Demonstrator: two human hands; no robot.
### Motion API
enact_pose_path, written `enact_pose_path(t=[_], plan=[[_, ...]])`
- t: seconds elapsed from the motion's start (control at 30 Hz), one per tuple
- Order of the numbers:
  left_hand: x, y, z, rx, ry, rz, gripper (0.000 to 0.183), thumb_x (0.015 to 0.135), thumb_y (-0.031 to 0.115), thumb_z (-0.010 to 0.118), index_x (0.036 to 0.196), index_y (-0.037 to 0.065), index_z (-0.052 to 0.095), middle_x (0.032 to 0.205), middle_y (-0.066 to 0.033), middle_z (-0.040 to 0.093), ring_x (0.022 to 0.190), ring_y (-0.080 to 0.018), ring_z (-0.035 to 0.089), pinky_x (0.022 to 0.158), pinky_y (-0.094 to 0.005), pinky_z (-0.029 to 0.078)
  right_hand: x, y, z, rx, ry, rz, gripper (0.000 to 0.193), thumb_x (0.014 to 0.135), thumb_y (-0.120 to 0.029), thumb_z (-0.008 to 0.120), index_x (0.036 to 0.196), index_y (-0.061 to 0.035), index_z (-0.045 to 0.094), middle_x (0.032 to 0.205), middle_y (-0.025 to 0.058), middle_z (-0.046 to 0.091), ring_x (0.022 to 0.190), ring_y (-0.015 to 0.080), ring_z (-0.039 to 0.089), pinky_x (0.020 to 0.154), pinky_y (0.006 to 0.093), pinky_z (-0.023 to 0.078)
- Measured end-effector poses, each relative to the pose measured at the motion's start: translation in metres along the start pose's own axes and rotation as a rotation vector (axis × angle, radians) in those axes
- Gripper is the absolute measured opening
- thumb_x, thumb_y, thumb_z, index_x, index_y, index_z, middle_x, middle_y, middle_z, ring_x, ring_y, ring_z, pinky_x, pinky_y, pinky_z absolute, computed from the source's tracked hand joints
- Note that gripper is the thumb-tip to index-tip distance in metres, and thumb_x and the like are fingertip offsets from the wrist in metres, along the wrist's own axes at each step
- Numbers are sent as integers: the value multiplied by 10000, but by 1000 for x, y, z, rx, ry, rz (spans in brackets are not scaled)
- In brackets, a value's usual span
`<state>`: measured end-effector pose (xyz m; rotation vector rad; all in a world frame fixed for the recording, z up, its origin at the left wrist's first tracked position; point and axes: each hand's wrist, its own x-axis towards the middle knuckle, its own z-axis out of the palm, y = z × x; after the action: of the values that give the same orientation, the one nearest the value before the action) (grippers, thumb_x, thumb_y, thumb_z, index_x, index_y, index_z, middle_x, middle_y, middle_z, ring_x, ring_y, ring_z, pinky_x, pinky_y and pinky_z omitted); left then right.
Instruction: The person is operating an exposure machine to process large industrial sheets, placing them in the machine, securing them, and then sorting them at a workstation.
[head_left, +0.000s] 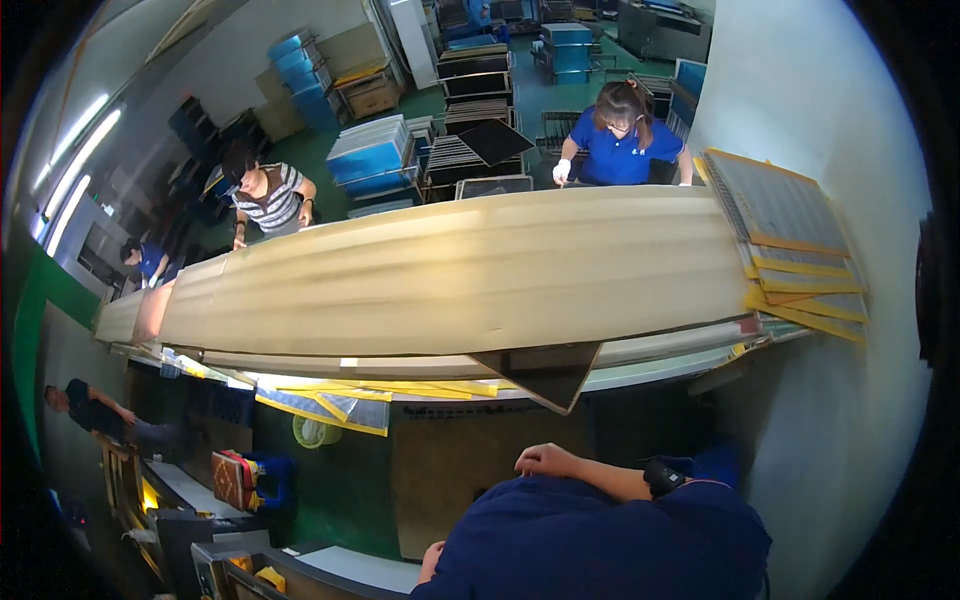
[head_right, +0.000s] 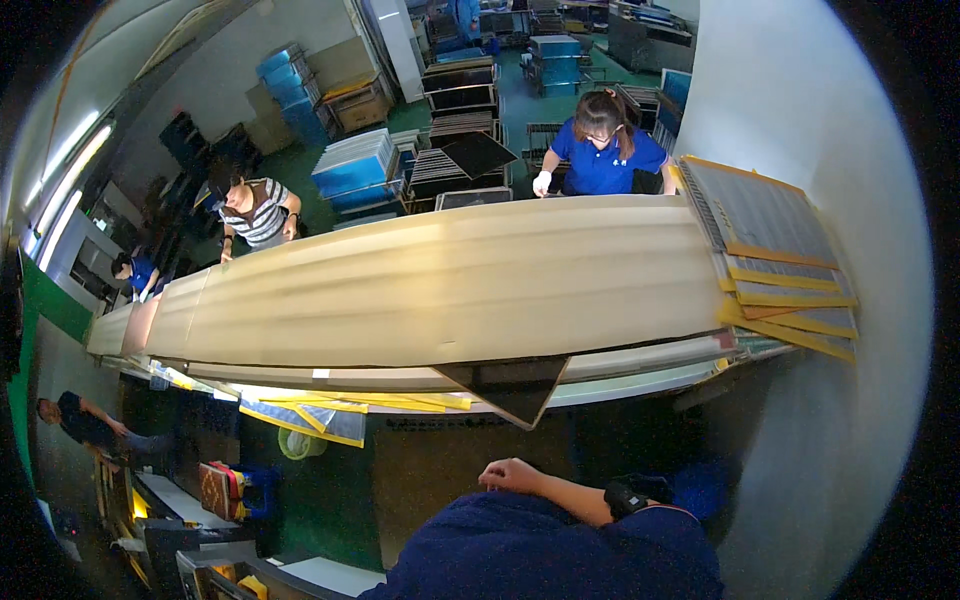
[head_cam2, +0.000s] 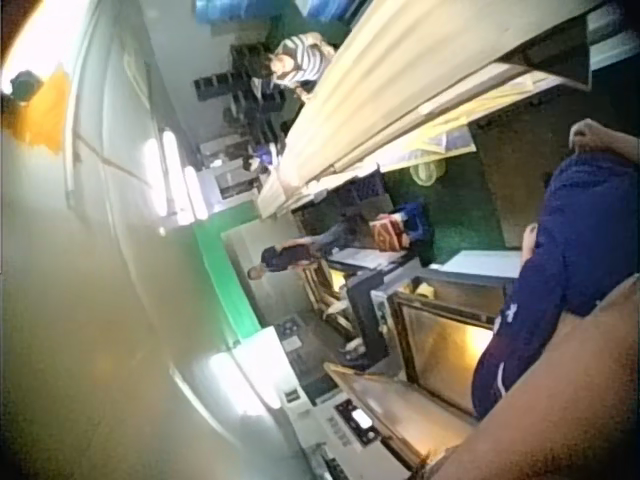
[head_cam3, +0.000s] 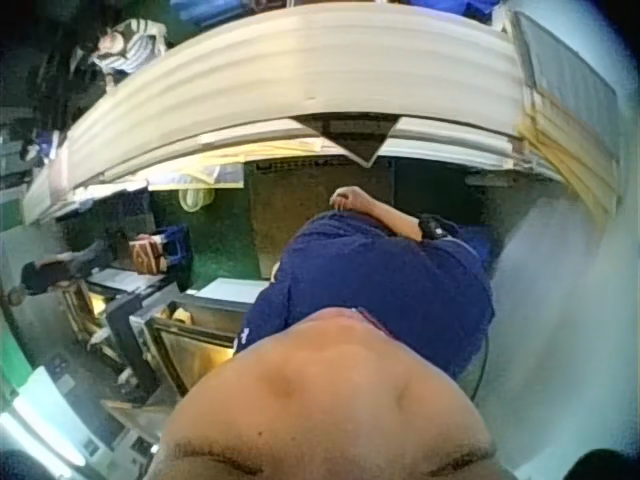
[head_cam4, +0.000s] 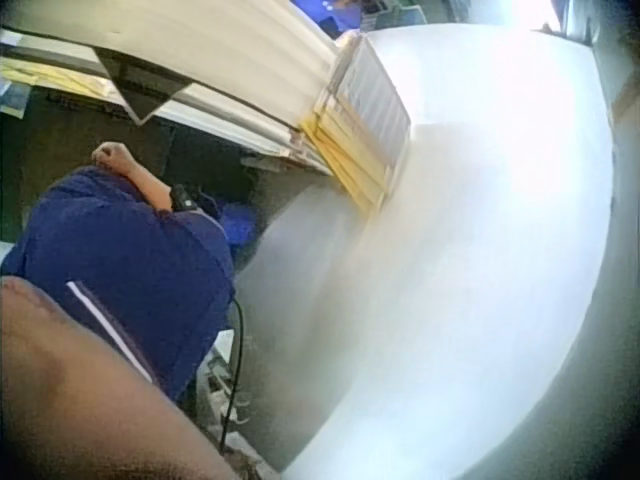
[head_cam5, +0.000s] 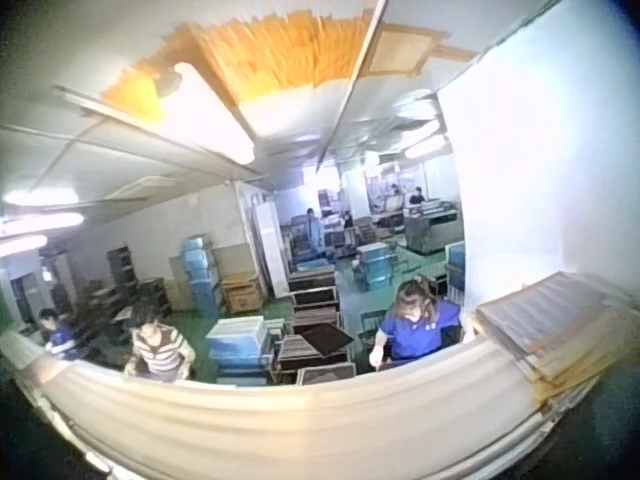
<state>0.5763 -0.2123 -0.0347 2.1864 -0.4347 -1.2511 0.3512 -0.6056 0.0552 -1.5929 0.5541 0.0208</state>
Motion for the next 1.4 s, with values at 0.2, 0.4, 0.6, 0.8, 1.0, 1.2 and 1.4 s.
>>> enact_pose_path(t=[0.2,0.4,0.6,0.8,1.0,1.2,1.4], plan=[[23,-42,-35,31,-82,-4,379,896,287,620,1116,-19,666,1047,-119,708,906,-166,640,816,-308,504,64,-65,66,-477,-198,-283,275,936,-305,524,925,-55,636,890,128,653,846,321,638,753,415,502],[53,-72,-61,102,-160,-17,376,889,293,620,1094,-17,677,1046,-122,709,901,-174,647,809,-316,508,110,-142,145,-519,-199,-519,259,941,-247,489,807,-31,542,853,151,545,794,371,576,688,448,472],[96,-115,-89,262,-301,-44,375,882,300,619,1073,-15,688,1045,-124,710,895,-183,653,801,-325,513,84,-121,201,-433,-277,-430,334,972,-295,463,828,-8,552,836,179,569,813,397,576,723,461,461],[148,-99,-127,326,-213,3,414,844,331,624,1096,8,679,974,-135,707,893,-244,672,803,-368,520,11,-88,174,-375,-69,-31,297,981,-295,470,877,-46,595,787,175,614,787,371,607,716,420,473],[150,-33,-112,-113,-113,-11,373,891,215,615,1161,-41,619,949,-105,696,820,-164,654,710,-298,524,-2,-59,169,-355,166,19,239,979,-283,484,1036,-126,656,802,158,649,747,343,637,687,407,487],[133,-33,-76,108,-162,120,436,870,314,631,1181,8,634,1047,-137,698,924,-220,672,818,-331,525,26,-99,183,-547,-79,-109,323,953,-225,507,1272,-240,561,778,180,644,681,362,629,635,441,490],[94,-95,-56,247,-158,18,452,845,359,642,1129,9,665,1025,-155,699,925,-243,676,815,-346,528,37,-115,165,-534,-286,-249,378,928,-145,468,1292,-217,543,766,176,641,683,348,630,662,440,498]])
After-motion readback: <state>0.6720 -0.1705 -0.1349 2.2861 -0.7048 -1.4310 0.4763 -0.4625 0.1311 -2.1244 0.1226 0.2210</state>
